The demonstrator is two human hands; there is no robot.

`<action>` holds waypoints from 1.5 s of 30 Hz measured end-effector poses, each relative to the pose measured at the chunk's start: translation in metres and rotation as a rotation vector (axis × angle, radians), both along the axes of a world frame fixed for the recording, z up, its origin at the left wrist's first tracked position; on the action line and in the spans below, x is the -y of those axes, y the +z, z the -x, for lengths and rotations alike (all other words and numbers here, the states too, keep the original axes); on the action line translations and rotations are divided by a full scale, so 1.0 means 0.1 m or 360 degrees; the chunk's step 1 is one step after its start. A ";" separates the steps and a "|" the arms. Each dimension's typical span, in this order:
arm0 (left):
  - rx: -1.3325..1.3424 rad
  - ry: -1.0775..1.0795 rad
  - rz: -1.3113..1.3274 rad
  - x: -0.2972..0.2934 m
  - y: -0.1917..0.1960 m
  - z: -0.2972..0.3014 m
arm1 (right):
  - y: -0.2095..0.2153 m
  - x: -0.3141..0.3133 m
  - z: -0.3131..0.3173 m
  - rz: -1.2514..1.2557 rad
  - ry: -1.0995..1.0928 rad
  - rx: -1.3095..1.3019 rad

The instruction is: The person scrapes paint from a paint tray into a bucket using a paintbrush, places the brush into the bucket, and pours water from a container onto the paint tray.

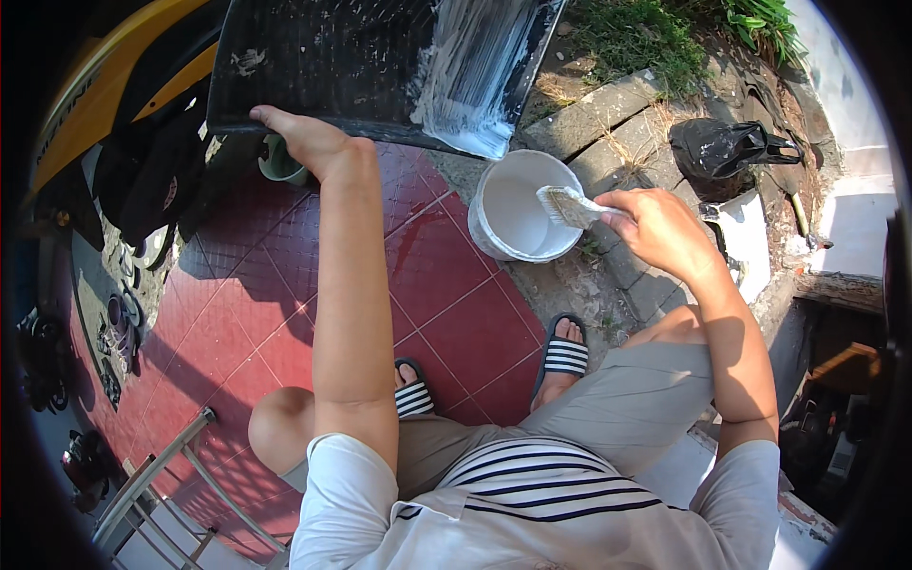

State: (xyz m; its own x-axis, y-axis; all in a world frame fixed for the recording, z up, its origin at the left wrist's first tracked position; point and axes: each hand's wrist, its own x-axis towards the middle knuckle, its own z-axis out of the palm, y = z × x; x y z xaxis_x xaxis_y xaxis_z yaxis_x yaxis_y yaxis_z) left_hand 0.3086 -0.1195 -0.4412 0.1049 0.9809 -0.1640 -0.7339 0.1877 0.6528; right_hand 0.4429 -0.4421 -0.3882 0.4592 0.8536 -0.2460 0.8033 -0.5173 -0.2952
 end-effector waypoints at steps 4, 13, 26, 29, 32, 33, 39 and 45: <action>-0.0230 0.0177 0.0244 -0.09 -0.06 0.18 | -0.05 -0.01 0.01 -0.0027 -0.0011 -0.0045; -0.0139 0.0296 0.0435 0.14 -0.44 0.47 | -0.07 -0.14 0.00 0.0031 -0.0086 -0.0076; -0.0019 0.0464 0.0703 0.54 -1.14 0.84 | -0.17 -0.18 -0.04 0.0033 0.0031 -0.0007; -0.0001 0.0487 0.0803 0.66 -1.35 0.99 | -0.14 -0.23 -0.01 0.0103 -0.0050 -0.0093; -0.0032 0.0543 0.0861 0.75 -1.45 1.07 | -0.09 -0.26 0.00 0.0109 -0.0050 -0.0102; -0.0066 0.0569 0.0916 0.75 -1.52 1.13 | -0.09 -0.28 0.00 0.0098 -0.0032 -0.0112; -0.0046 0.0616 0.1027 0.93 -1.67 1.26 | -0.19 -0.28 -0.07 0.0039 0.0029 -0.0104; -0.0066 0.0670 0.1105 1.07 -1.87 1.36 | -0.22 -0.28 -0.09 0.0057 0.0050 -0.0097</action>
State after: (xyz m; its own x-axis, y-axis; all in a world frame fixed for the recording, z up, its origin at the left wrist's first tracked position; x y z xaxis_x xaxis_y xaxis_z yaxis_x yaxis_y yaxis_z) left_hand 0.1723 -0.2262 -0.6286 -0.2699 0.6100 -0.7450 -0.8109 0.2732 0.5175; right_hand 0.4518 -0.4138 -0.4098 0.4157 0.8574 -0.3035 0.8004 -0.5033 -0.3255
